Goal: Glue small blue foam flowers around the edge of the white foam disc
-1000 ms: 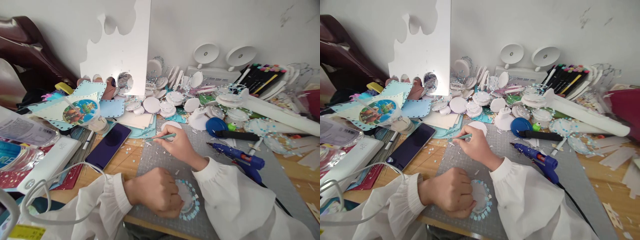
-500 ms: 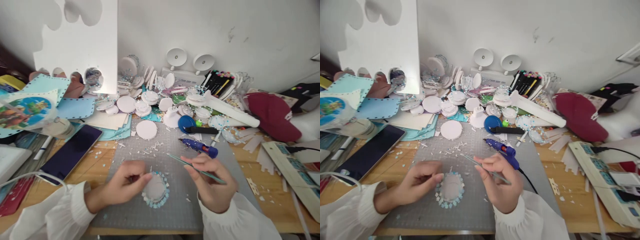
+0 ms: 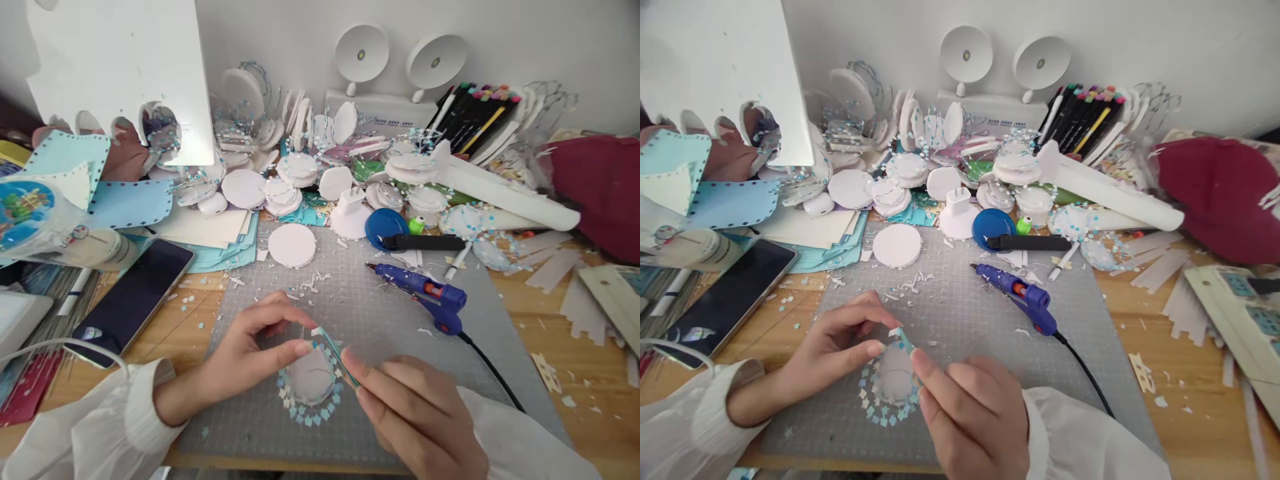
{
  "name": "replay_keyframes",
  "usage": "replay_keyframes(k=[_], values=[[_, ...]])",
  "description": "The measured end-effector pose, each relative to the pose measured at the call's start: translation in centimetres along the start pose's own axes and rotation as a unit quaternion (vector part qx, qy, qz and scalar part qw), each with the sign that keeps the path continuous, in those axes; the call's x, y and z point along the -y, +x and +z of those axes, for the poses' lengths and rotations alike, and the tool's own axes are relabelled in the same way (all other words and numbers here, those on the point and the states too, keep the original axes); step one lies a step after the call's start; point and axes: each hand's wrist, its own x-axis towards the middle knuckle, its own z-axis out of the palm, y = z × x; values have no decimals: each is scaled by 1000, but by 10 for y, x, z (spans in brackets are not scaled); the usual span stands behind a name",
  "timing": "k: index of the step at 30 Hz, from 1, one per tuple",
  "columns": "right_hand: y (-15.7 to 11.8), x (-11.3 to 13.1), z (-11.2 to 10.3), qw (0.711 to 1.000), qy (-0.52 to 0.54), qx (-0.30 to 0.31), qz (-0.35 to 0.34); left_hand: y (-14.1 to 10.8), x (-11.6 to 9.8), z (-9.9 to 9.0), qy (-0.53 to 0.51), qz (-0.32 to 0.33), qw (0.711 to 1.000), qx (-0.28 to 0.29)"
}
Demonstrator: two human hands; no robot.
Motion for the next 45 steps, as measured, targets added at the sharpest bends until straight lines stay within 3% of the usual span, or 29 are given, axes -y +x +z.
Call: replay_keyframes(k=[8,13,16,19,23,26,30,45], values=[[-9,4,6,998,-19,50,-33,-1,-1,4,-23,-29,999,-23],[-8,-6,6,998,19,40,-37,1,-2,3,-36,-45,997,-40],[-4,-10,6,997,69,34,5,2,-1,2,-56,-59,996,-45],[1,-10,9,984,152,-19,89,1,1,2,-66,-63,995,-49],[3,-7,17,925,272,-104,245,-1,2,2,-69,-58,995,-50],[2,-6,23,876,338,-137,314,-2,1,2,-69,-58,995,-46],[3,-6,25,851,379,-138,335,-1,1,2,-70,-50,996,-40],[1,-6,24,835,409,-123,346,1,0,2,-56,-48,997,-37]])
